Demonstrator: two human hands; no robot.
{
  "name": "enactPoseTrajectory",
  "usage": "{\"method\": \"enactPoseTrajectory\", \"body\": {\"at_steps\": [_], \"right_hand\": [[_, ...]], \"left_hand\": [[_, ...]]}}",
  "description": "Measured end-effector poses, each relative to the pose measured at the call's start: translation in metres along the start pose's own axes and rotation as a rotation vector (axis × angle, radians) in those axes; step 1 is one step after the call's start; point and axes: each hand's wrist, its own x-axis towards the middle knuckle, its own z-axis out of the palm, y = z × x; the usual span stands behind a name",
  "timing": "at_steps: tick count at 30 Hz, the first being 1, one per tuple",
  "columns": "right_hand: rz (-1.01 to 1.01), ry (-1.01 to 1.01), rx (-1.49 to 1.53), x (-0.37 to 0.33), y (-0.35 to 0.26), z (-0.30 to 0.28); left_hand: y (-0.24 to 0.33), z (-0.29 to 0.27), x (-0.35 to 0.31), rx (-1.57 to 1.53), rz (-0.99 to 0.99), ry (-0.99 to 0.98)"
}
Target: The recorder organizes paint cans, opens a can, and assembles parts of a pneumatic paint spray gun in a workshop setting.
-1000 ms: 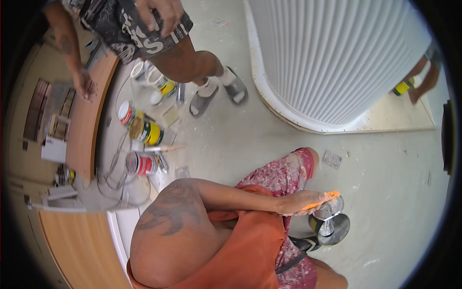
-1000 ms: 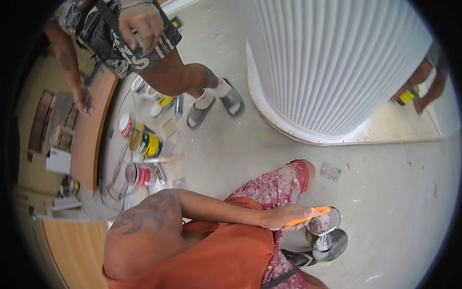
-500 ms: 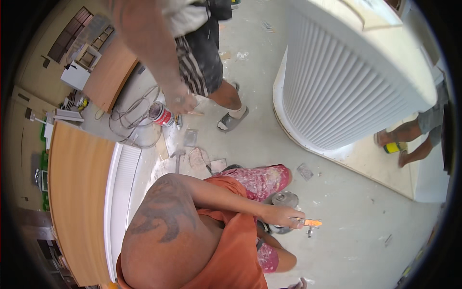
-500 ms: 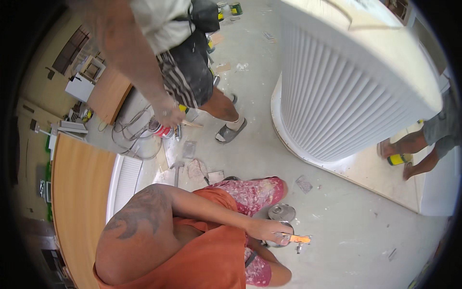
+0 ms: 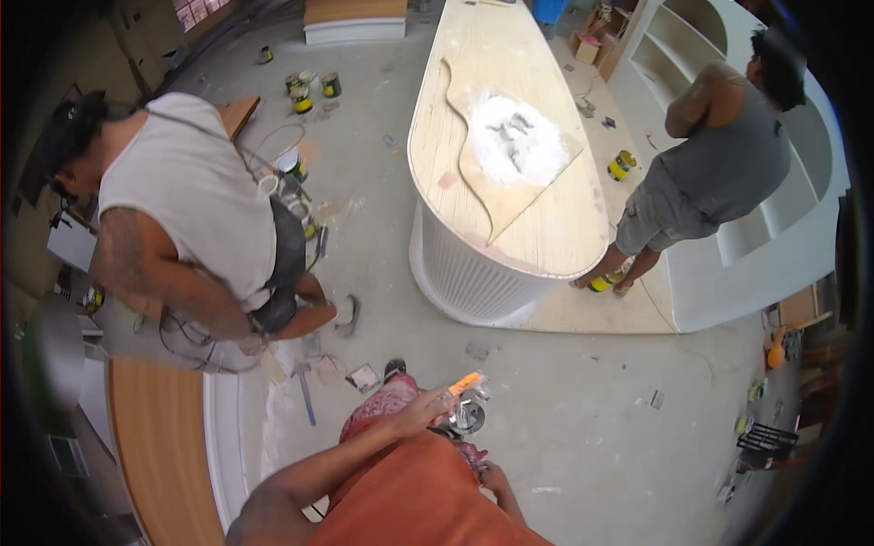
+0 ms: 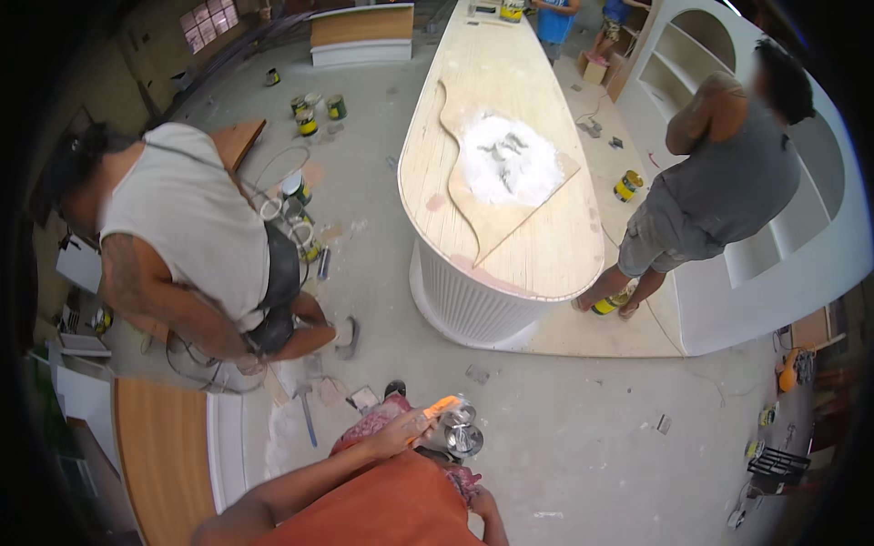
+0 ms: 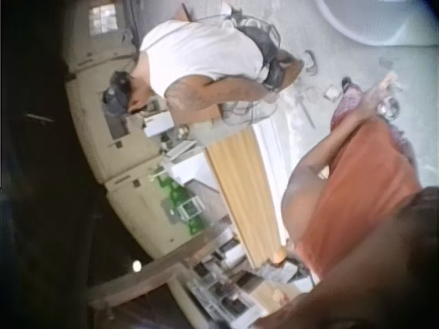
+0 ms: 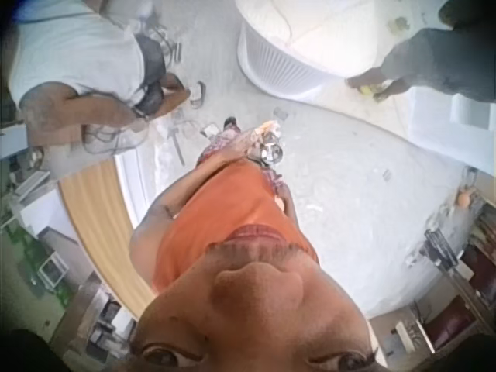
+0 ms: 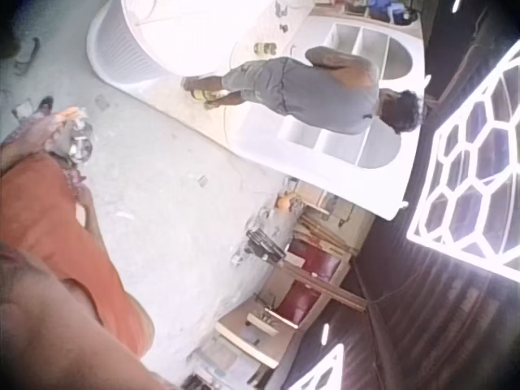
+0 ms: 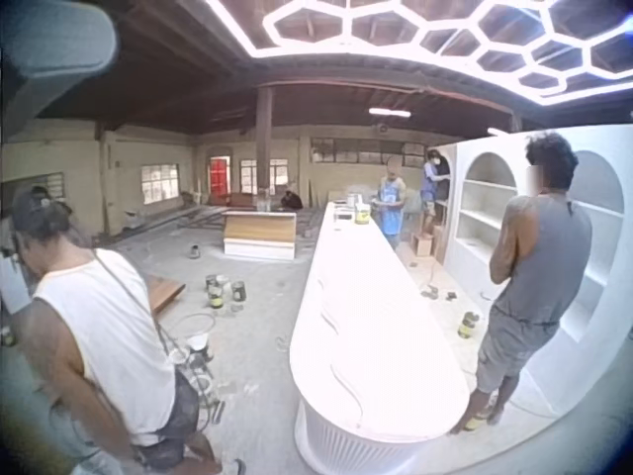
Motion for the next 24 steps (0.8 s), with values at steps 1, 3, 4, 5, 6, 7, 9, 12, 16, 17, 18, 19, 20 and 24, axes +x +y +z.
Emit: {"method": "enactPoseTrajectory", "body": {"at_steps": [1, 3, 4, 5, 6, 7, 9, 12, 16, 17, 18, 19, 20, 24], "right_hand": [[0.055, -0.061, -0.063, -0.009, 0.056, 0.012], [-0.054, 0.093, 0.011, 0.012, 0.079, 0.025], [-0.054, 0.168, -0.052, 0.026, 0.07, 0.013], [-0.014, 0.302, -0.14, 0.04, 0.047, -0.001], [-0.033, 0.35, -0.098, 0.044, 0.02, -0.017], [-0.118, 0.512, -0.102, 0.047, -0.009, -0.029], [-0.174, 0.541, -0.21, 0.048, -0.069, -0.05], [-0.261, 0.593, -0.11, 0.033, -0.119, -0.059], [-0.314, 0.537, 0.029, 0.018, -0.113, -0.045], [-0.374, 0.513, 0.042, 0.015, -0.104, -0.04], [-0.402, 0.458, 0.055, 0.011, -0.097, -0.035], [-0.435, 0.399, 0.065, 0.005, -0.088, -0.03], [-0.447, 0.333, 0.036, -0.006, -0.08, -0.028], [-0.199, 0.006, 0.126, -0.038, -0.055, -0.045]], "left_hand": [[-0.039, 0.011, -0.038, -0.057, 0.015, 0.115], [-0.027, 0.012, -0.085, -0.06, 0.015, 0.149], [-0.027, 0.004, -0.091, -0.153, 0.039, 0.194], [-0.023, -0.005, -0.091, -0.244, 0.057, 0.236], [-0.02, -0.013, -0.09, -0.272, 0.051, 0.262], [-0.017, -0.023, -0.088, -0.257, 0.027, 0.229], [-0.015, -0.039, -0.086, -0.262, 0.139, 0.268], [-0.002, -0.041, -0.094, -0.274, 0.116, 0.263], [-0.015, -0.02, -0.095, -0.173, 0.166, 0.262], [-0.02, -0.007, -0.095, -0.167, 0.161, 0.246], [-0.027, 0.006, -0.094, -0.17, 0.169, 0.257], [-0.035, 0.019, -0.092, -0.172, 0.182, 0.273], [-0.052, 0.03, -0.093, -0.17, 0.202, 0.283], [-0.109, 0.094, -0.091, -0.606, 0.301, 0.185]]}}
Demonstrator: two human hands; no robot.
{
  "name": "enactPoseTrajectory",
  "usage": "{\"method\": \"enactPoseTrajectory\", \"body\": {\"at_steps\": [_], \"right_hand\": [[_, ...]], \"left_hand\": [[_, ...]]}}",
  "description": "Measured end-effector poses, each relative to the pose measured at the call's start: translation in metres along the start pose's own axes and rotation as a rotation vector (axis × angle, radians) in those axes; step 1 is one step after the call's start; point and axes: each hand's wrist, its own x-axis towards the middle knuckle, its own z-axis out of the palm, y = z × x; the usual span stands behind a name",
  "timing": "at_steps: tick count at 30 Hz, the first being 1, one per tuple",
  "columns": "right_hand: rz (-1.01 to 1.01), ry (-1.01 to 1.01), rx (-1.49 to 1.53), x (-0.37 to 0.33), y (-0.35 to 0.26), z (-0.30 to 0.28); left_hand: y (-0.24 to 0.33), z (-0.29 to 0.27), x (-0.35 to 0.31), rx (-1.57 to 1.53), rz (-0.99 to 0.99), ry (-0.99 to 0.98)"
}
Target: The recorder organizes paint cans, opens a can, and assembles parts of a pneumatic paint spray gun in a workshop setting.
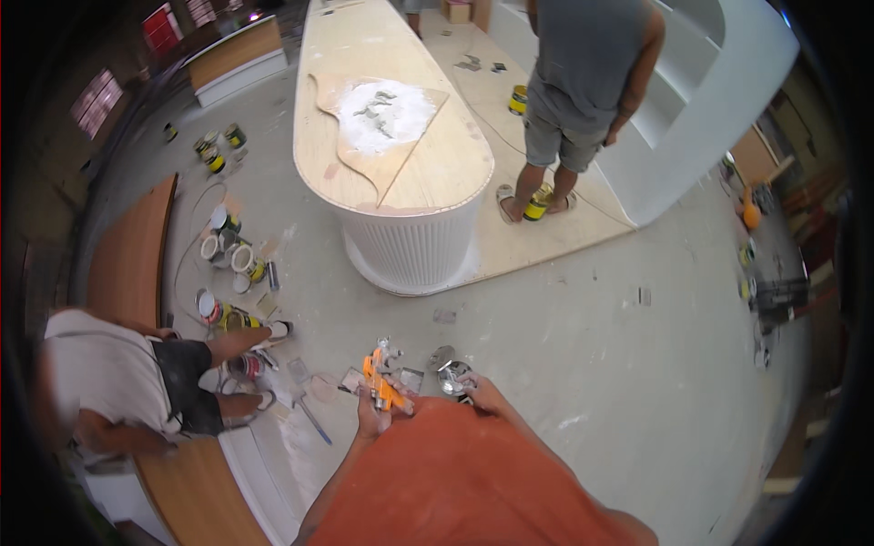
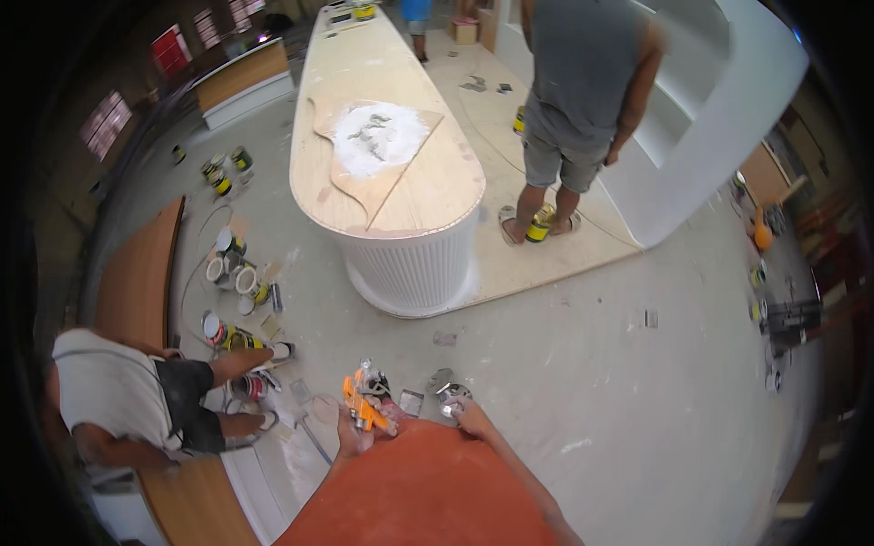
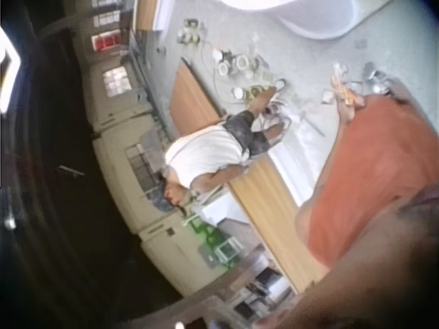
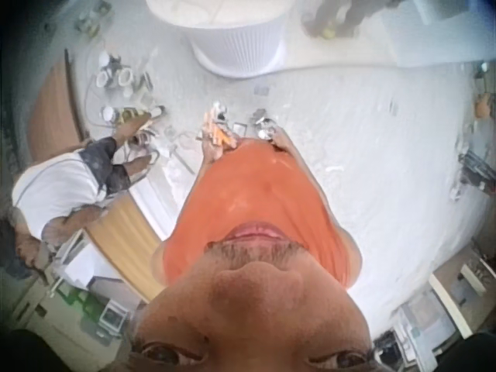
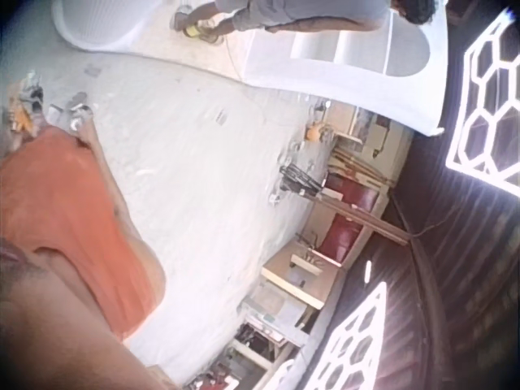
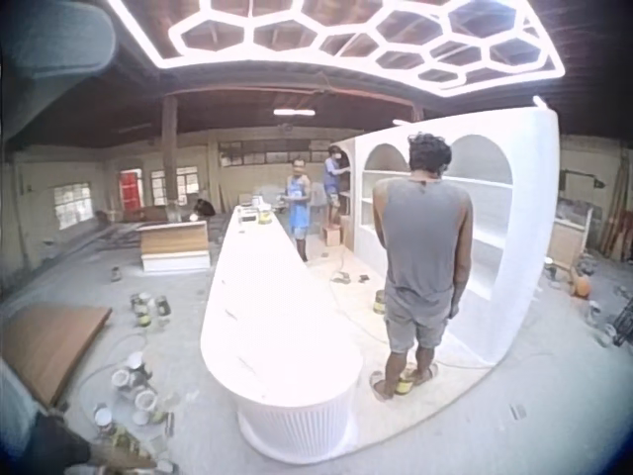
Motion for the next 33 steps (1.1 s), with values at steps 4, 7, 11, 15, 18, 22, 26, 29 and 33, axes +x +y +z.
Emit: {"method": "enactPoseTrajectory", "body": {"at_steps": [4, 7, 11, 15, 18, 22, 26, 29, 33], "right_hand": [[-0.251, 0.037, 0.158, -0.016, 0.012, -0.013], [-0.322, 0.026, 0.052, -0.031, -0.036, -0.02], [-0.336, -0.181, 0.013, -0.016, -0.043, -0.027], [-0.248, -0.259, -0.191, -0.026, -0.075, -0.022], [-0.228, -0.32, -0.132, -0.024, -0.079, 0.002], [-0.123, -0.48, -0.132, -0.032, -0.101, 0.054], [-0.166, -0.603, -0.066, -0.041, -0.166, 0.145], [-0.328, -0.631, 0.019, -0.066, -0.224, 0.225], [-0.338, -0.934, -0.114, -0.108, -0.268, 0.309]], "left_hand": [[-0.056, -0.02, -0.034, 0.023, -0.064, 0.099], [-0.08, -0.024, -0.06, 0.118, -0.007, 0.155], [-0.085, -0.012, -0.079, 0.087, 0.077, 0.208], [-0.066, -0.004, -0.089, -0.049, 0.246, 0.388], [-0.039, -0.012, -0.109, -0.248, 0.421, 0.475], [-0.024, -0.045, -0.139, -0.5, 0.555, 0.474], [0.001, -0.07, -0.176, -0.501, 0.611, 0.474], [0.011, -0.093, -0.196, -0.421, 0.627, 0.47], [0.022, -0.114, -0.239, -0.391, 0.74, 0.491]]}}
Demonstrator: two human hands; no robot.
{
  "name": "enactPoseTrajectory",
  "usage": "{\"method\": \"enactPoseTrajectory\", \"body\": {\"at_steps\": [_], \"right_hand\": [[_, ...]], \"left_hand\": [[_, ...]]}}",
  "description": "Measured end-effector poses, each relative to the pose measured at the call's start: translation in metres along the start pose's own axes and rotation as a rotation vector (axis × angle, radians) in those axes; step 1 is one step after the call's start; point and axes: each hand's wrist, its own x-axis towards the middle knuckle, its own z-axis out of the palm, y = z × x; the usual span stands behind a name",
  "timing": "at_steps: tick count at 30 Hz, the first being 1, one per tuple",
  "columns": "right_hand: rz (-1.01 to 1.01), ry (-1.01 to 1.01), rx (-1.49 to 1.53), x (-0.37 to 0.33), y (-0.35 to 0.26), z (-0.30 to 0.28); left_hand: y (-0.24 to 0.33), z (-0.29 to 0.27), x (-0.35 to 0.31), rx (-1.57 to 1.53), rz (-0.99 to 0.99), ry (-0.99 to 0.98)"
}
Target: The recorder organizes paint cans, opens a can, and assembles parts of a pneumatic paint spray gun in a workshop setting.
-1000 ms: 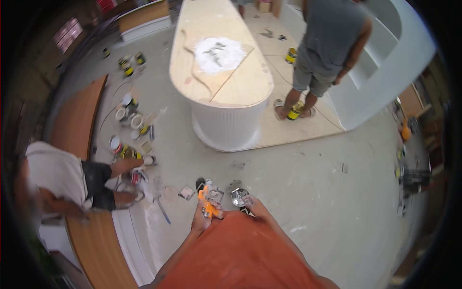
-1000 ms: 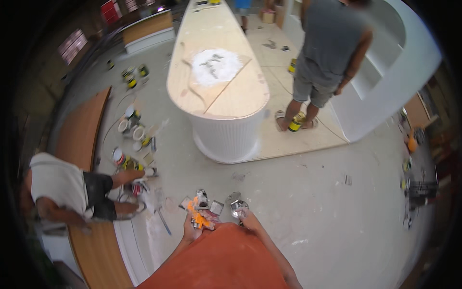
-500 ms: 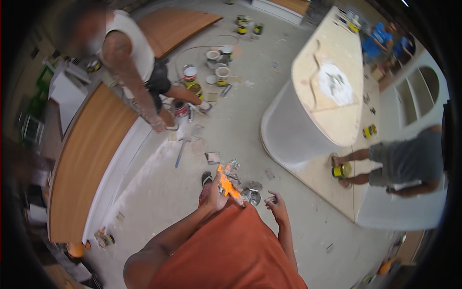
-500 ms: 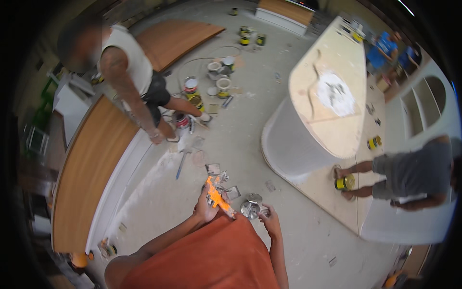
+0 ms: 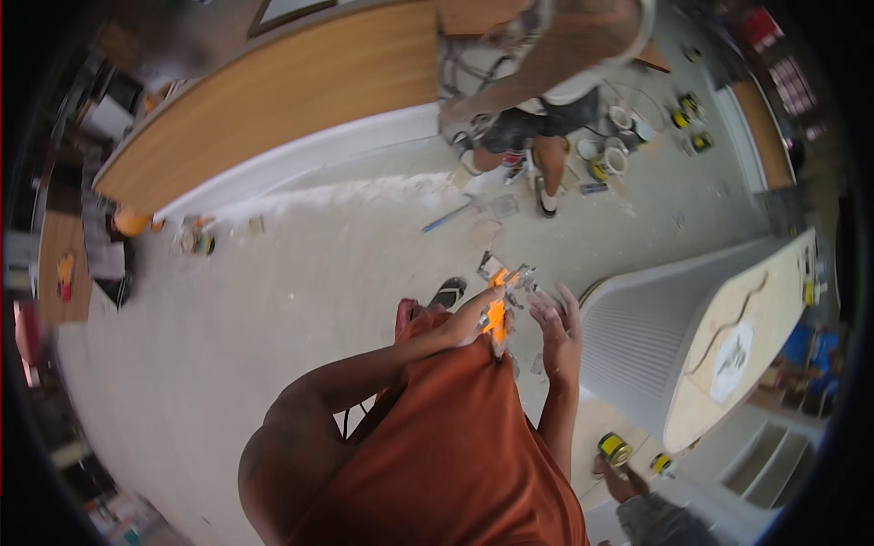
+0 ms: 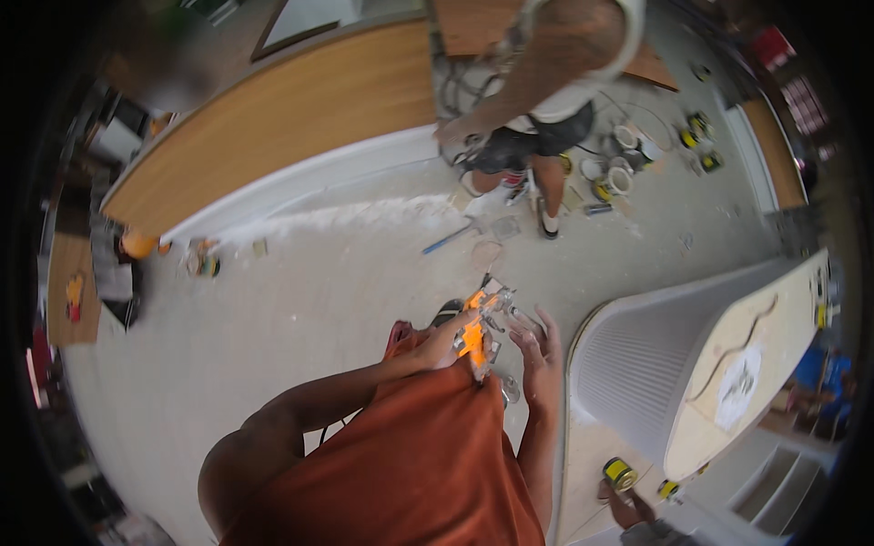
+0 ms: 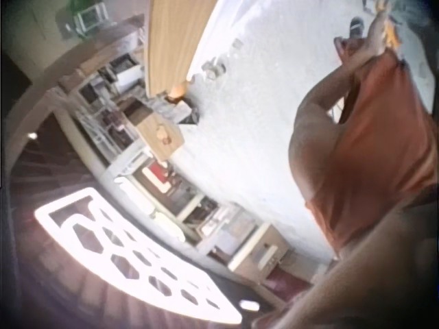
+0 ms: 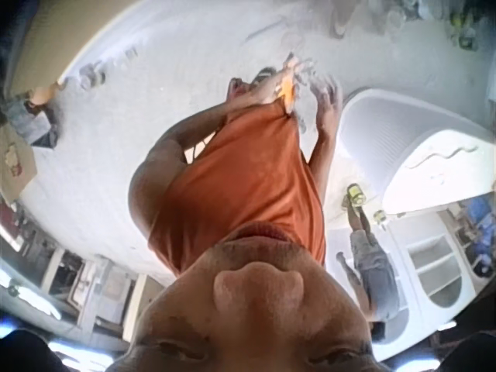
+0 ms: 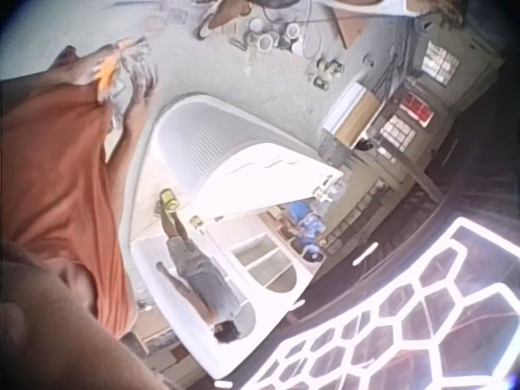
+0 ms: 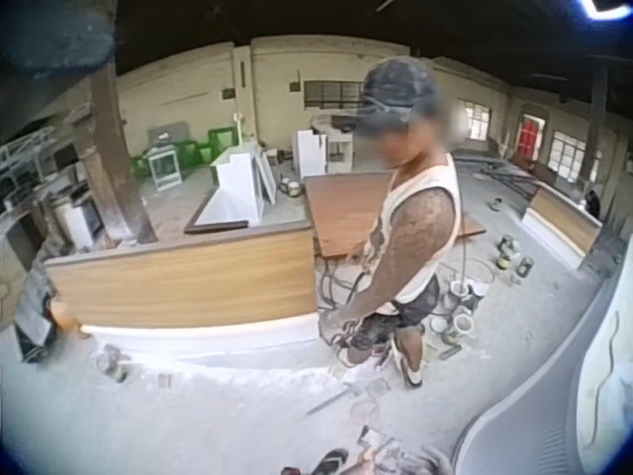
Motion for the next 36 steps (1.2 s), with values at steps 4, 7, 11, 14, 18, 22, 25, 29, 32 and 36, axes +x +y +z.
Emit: {"method": "enactPoseTrajectory", "body": {"at_steps": [4, 7, 11, 14, 18, 22, 25, 29, 32, 36], "right_hand": [[0.007, -0.07, -0.078, 0.036, -0.006, 0.034], [0.025, -0.177, -0.173, 0.041, 0.0, 0.062], [0.087, -0.324, -0.167, 0.037, 0.012, 0.076], [0.127, -0.396, -0.152, 0.041, 0.033, 0.076], [0.412, -0.506, -0.113, 0.056, 0.093, 0.064], [0.717, -0.71, -0.551, 0.044, 0.208, -0.003], [0.36, -1.356, -0.94, 0.008, 0.285, -0.05], [0.358, -1.213, -0.86, -0.003, 0.267, -0.029], [0.697, -0.763, -0.526, 0.039, 0.275, -0.007], [0.607, -0.27, -0.114, 0.17, 0.378, -0.001]], "left_hand": [[0.032, -0.006, -0.021, -0.108, 0.133, 0.121], [0.041, -0.015, -0.044, -0.149, 0.206, 0.198], [0.026, -0.028, -0.067, -0.191, 0.301, 0.258], [0.013, -0.034, -0.086, -0.277, 0.365, 0.287], [0.016, -0.046, -0.136, -0.129, 0.505, 0.358], [0.027, -0.058, -0.176, 0.067, 0.578, 0.472], [0.054, -0.08, -0.179, 0.2, 0.615, 0.735], [0.095, -0.122, -0.16, 0.083, 0.434, 0.631], [0.105, -0.212, -0.133, -0.15, 0.18, 0.436], [0.111, -0.353, -0.03, 0.076, 0.197, 0.693]]}}
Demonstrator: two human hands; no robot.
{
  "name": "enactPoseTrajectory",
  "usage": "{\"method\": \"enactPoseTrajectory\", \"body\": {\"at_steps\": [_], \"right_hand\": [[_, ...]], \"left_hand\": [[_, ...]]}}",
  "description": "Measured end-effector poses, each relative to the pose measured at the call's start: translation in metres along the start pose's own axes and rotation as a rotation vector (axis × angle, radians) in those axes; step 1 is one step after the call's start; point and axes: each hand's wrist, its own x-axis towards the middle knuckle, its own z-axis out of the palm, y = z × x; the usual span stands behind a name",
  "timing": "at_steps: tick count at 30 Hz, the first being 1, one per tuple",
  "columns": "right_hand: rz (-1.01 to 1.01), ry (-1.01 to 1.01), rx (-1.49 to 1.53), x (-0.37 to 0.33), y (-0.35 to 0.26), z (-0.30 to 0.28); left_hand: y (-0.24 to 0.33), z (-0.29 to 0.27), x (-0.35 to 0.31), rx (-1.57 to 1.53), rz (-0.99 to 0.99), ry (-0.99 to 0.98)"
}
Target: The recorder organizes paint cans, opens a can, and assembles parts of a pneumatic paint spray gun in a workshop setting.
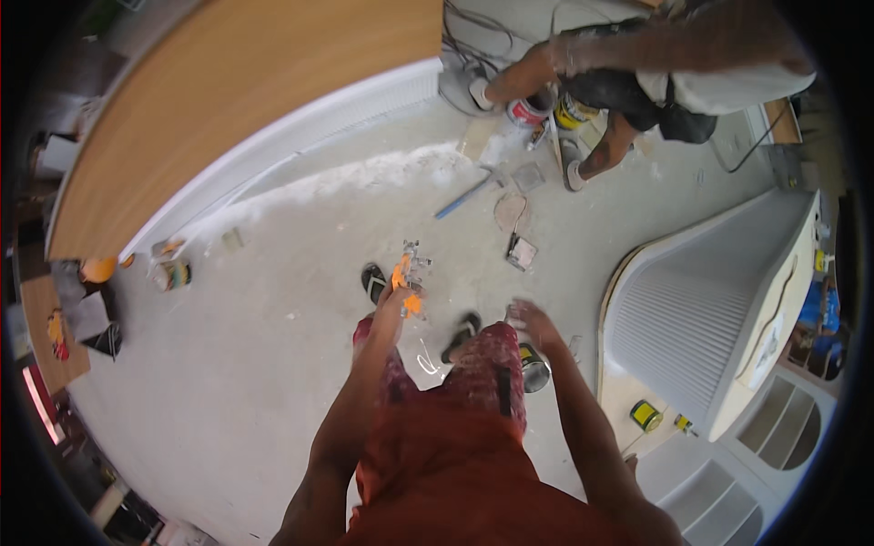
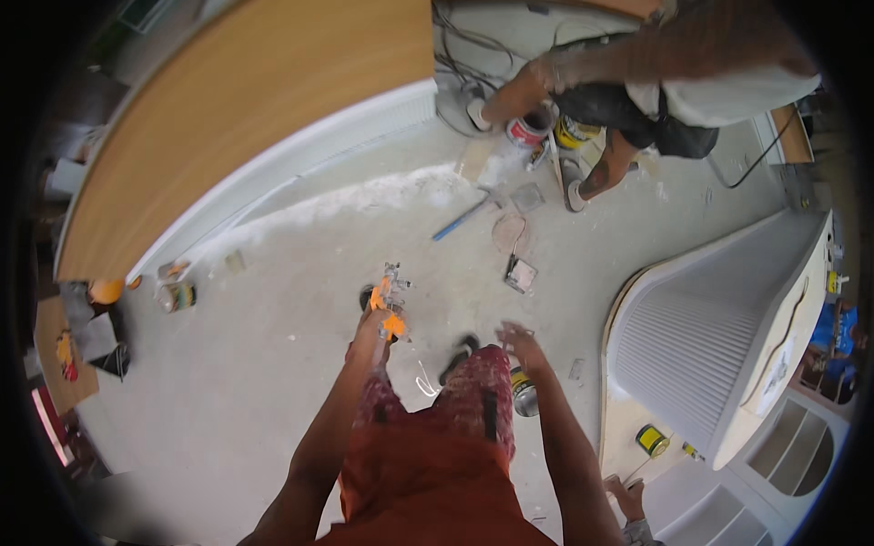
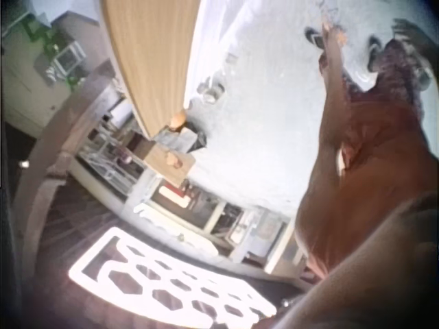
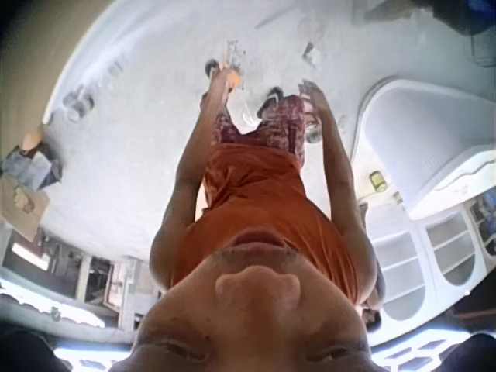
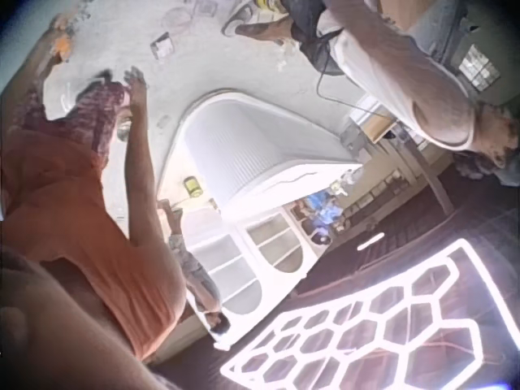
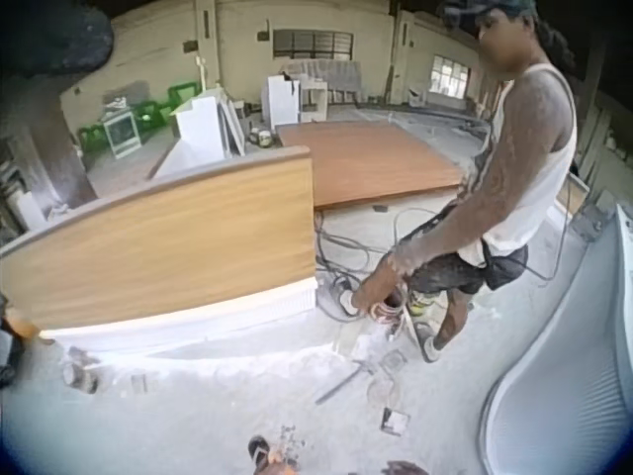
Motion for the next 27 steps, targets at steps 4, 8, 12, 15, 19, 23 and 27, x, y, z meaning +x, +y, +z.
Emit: {"method": "enactPoseTrajectory", "body": {"at_steps": [4, 8, 12, 15, 19, 23, 27], "right_hand": [[-0.067, 0.098, 0.297, 0.269, 0.033, -0.067], [-0.095, 0.559, 0.486, 0.528, 0.034, -0.116], [-0.254, 0.685, 0.78, 0.691, 0.058, -0.088], [-0.379, 1.654, -0.304, 0.693, 0.01, -0.248], [-0.179, 0.869, 0.183, 0.682, 0.045, -0.128], [-0.218, 0.655, 0.507, 0.574, 0.03, -0.115], [-0.806, 0.29, 0.606, 0.465, 0.029, -0.029]], "left_hand": [[-0.041, -0.054, 0.146, 0.37, -0.033, -0.046], [-0.069, -0.094, 0.238, 0.99, 0.009, -0.037], [-0.033, -0.119, 0.265, 1.175, 0.177, -0.051], [-0.064, -0.083, 0.309, 0.514, 0.085, -0.238], [-0.06, -0.112, 0.347, 0.492, -0.015, -0.246], [-0.055, -0.089, 0.368, 0.374, 0.037, -0.411], [-0.038, -0.095, 0.355, 0.39, 0.207, -0.588]]}}
